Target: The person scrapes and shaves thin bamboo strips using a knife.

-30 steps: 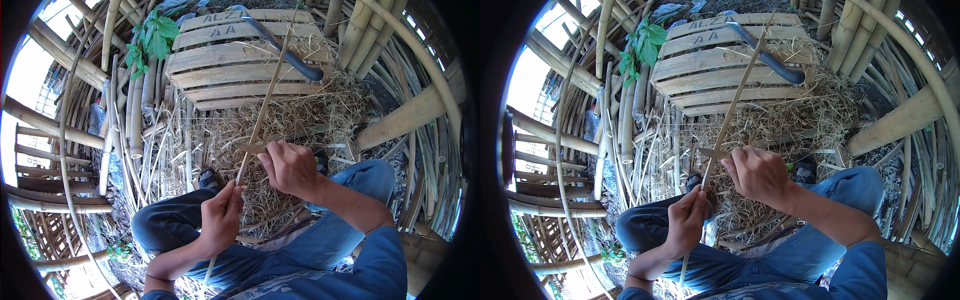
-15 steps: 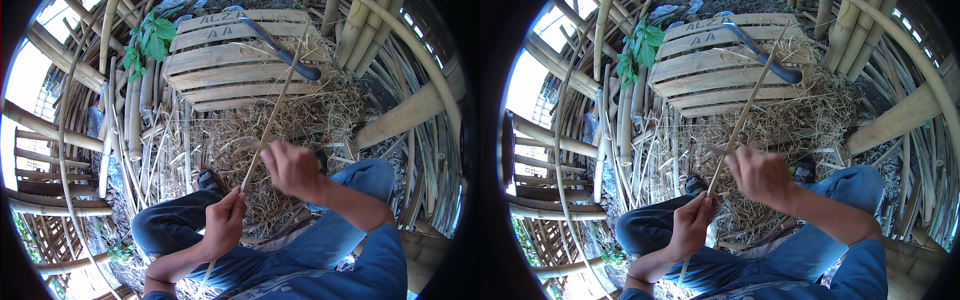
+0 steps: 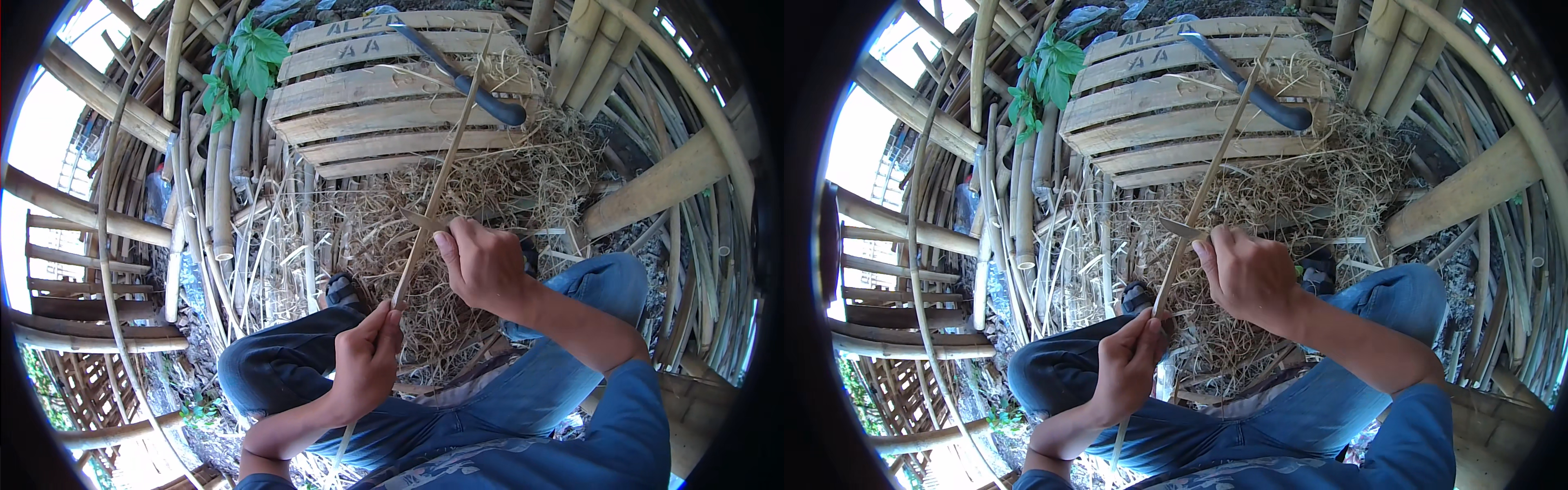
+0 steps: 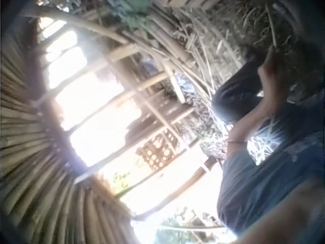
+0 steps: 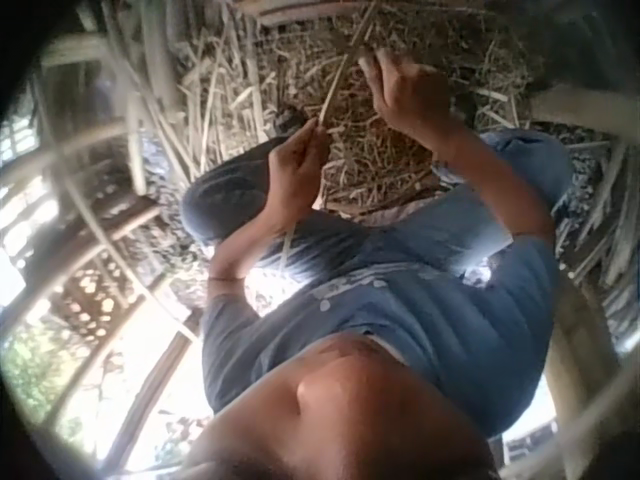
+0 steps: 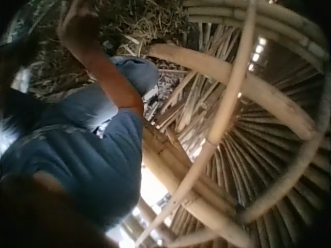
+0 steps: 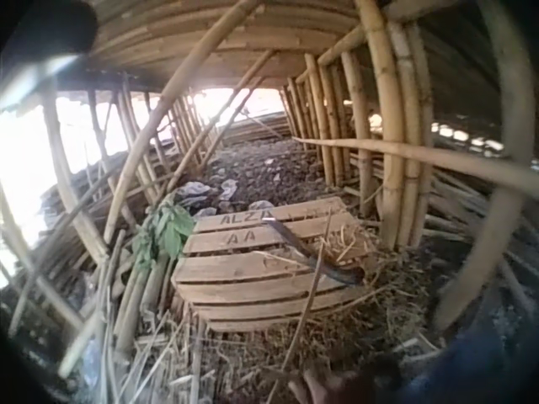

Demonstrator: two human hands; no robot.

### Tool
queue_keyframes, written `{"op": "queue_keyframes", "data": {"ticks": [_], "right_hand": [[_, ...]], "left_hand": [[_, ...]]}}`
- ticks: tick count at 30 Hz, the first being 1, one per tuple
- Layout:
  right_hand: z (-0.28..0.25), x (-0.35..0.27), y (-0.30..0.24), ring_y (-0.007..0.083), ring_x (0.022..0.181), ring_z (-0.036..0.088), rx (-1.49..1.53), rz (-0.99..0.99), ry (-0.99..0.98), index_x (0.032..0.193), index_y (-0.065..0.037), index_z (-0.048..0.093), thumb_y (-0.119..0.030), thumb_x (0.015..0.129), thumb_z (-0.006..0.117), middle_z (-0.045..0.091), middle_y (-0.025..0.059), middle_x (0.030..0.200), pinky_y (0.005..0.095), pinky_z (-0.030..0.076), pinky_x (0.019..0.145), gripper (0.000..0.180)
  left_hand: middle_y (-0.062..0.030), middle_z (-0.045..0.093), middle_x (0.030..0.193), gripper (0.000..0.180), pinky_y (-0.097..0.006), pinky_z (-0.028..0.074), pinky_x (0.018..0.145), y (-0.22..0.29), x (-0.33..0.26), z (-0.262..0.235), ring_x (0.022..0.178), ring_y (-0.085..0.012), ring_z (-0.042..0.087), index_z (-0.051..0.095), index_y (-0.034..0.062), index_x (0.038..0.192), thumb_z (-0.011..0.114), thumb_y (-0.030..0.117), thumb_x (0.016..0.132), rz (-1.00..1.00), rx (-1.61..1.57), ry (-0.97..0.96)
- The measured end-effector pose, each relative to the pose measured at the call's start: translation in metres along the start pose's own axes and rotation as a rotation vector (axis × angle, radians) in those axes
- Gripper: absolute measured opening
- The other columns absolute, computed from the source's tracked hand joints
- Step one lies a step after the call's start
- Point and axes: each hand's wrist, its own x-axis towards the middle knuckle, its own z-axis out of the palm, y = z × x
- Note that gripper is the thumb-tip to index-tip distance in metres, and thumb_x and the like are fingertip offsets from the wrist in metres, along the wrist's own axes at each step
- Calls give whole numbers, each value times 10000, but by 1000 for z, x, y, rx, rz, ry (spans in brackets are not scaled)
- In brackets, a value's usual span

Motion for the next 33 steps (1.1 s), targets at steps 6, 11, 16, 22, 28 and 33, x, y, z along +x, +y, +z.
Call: {"op": "queue_keyframes", "data": {"ticks": [6, 11, 16, 22, 28, 33], "right_hand": [[5, -8, -14, 128, 320, 448, 11, -140, 61, 689, -52, 498, -222, 936, 422, 486, 37, 474, 280, 355, 275, 309], [10, -8, -15, 114, 301, 421, 44, -107, 102, 678, -54, 497, -230, 945, 402, 472, 32, 463, 270, 338, 262, 334], [1, -2, -11, 117, 303, 426, 31, -71, 24, 694, -51, 494, -240, 951, 391, 468, 32, 457, 279, 333, 261, 334], [6, -10, -16, 201, 361, 481, 22, -107, 76, 695, -48, 471, -192, 905, 477, 472, 66, 496, 330, 378, 331, 255], [6, -5, -11, 235, 390, 506, 19, -14, 26, 700, -49, 465, -200, 910, 468, 482, 85, 525, 341, 396, 348, 259], [-3, 10, 7, 217, 388, 505, -81, 86, -8, 705, -57, 465, -208, 914, 455, 478, 71, 521, 341, 403, 351, 259]], "left_hand": [[34, 398, 569, 174, -208, 270, 429, 4, -3, 0, 514, -20, 323, 570, -27, 999, 466, 101, 944, 20, 43, 28], [29, 402, 568, 155, -211, 272, 427, -1, -2, 0, 520, -19, 326, 565, -33, 977, 473, 87, 939, 34, 42, 30], [25, 410, 567, 146, -213, 272, 426, 2, -4, -2, 521, -21, 328, 566, -44, 986, 487, 64, 928, 61, 68, 62], [-22, 410, 553, 124, -223, 289, 427, -1, 0, 1, 510, -37, 337, 561, -59, 974, 514, 32, 903, 219, 274, 122], [-77, 427, 547, 128, -232, 301, 426, -2, 4, 0, 488, -61, 349, 559, -63, 985, 519, 11, 889, 260, 318, 130], [-85, 441, 554, 160, -231, 320, 434, 0, 0, -1, 483, -67, 362, 563, -75, 1017, 518, 7, 887, 234, 335, 119]]}}
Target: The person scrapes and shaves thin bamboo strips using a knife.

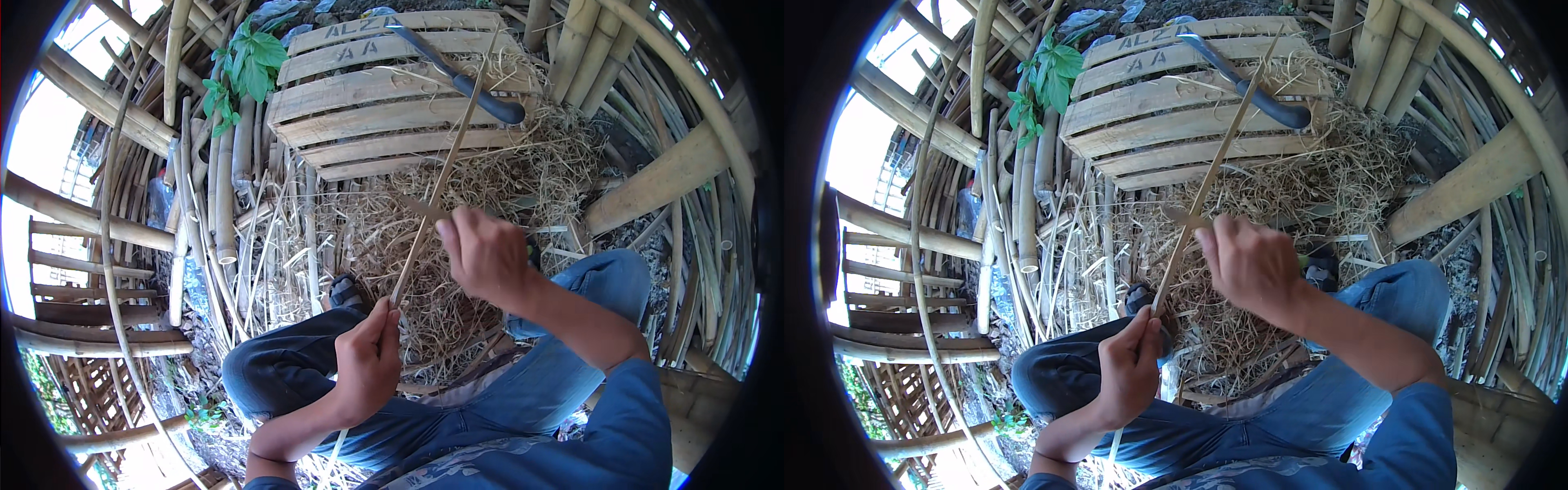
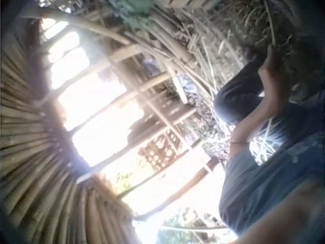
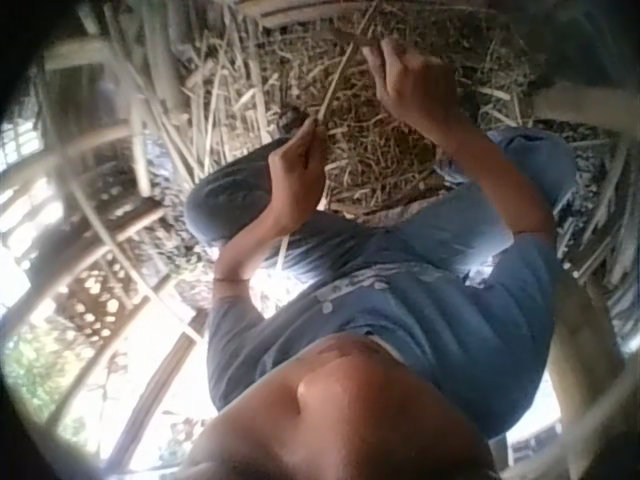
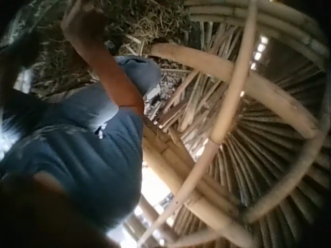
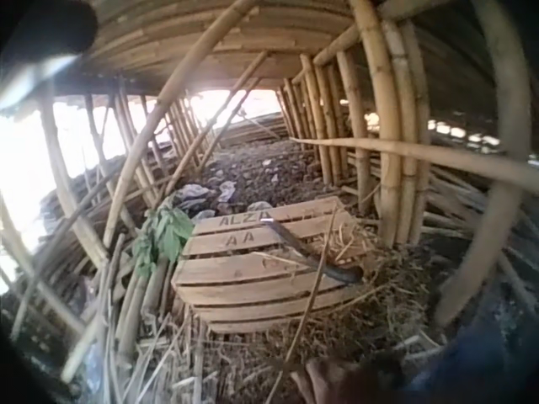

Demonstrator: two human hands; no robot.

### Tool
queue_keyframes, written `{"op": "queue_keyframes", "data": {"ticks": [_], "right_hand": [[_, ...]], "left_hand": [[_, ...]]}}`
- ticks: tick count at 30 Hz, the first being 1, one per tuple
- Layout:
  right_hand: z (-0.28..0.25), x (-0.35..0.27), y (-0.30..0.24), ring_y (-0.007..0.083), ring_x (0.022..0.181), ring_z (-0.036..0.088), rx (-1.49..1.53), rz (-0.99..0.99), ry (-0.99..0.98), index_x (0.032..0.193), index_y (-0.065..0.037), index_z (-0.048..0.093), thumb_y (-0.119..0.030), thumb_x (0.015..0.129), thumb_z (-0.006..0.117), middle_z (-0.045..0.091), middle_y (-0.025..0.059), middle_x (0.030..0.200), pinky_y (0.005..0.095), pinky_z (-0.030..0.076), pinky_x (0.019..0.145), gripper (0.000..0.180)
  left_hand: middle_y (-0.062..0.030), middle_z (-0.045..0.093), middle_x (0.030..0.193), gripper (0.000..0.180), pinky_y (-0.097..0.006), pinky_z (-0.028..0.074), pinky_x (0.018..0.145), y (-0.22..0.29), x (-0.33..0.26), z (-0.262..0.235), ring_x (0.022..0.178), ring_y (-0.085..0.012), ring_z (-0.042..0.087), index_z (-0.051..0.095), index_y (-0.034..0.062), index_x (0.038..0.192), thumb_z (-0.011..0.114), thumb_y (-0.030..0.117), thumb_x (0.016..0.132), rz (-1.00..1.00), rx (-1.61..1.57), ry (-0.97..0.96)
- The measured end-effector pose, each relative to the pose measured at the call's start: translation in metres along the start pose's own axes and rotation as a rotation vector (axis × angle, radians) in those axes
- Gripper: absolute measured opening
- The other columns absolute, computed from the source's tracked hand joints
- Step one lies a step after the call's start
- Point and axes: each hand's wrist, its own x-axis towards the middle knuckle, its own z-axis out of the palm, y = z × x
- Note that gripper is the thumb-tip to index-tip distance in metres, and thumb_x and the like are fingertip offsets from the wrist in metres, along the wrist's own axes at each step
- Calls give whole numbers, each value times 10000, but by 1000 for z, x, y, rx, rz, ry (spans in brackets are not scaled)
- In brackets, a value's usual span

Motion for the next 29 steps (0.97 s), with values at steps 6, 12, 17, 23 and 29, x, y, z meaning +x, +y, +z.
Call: {"op": "queue_keyframes", "data": {"ticks": [6, 12, 17, 23, 29], "right_hand": [[9, -17, -15, 174, 359, 468, -3, -160, 52, 695, -64, 471, -220, 917, 452, 467, 50, 505, 313, 374, 322, 272], [6, -4, -1, 164, 338, 449, 59, 24, -92, 686, -66, 473, -216, 916, 461, 474, 44, 499, 312, 360, 307, 275], [4, -15, -17, 216, 377, 502, 64, -139, -4, 723, -39, 506, -202, 917, 455, 500, 82, 522, 322, 391, 341, 258], [9, -14, -11, 211, 379, 501, -8, -84, 25, 725, -43, 501, -210, 921, 443, 501, 87, 527, 322, 392, 340, 265], [5, 9, 18, 190, 358, 499, -106, -66, 174, 700, -69, 508, -233, 933, 433, 514, 34, 512, 304, 361, 303, 294]], "left_hand": [[13, 438, 587, 188, -207, 305, 456, 0, -1, 2, 550, -30, 355, 552, -89, 1032, 487, 48, 921, 27, 10, -23], [-125, 473, 566, 164, -240, 344, 444, -1, -1, -1, 482, -90, 408, 554, -83, 1021, 515, -10, 880, -3, 69, -47], [-155, 521, 608, 170, -255, 367, 451, 3, 0, -3, 473, -142, 459, 548, -80, 1029, 517, -15, 875, 91, 131, -14], [-168, 557, 650, 185, -274, 400, 456, -2, 0, 1, 482, -200, 512, 547, -80, 1040, 523, -18, 868, 191, 233, 31], [-172, 571, 660, 201, -299, 412, 454, 3, -2, -4, 500, -216, 555, 547, -67, 1061, 525, -7, 871, 168, 268, 0]]}}
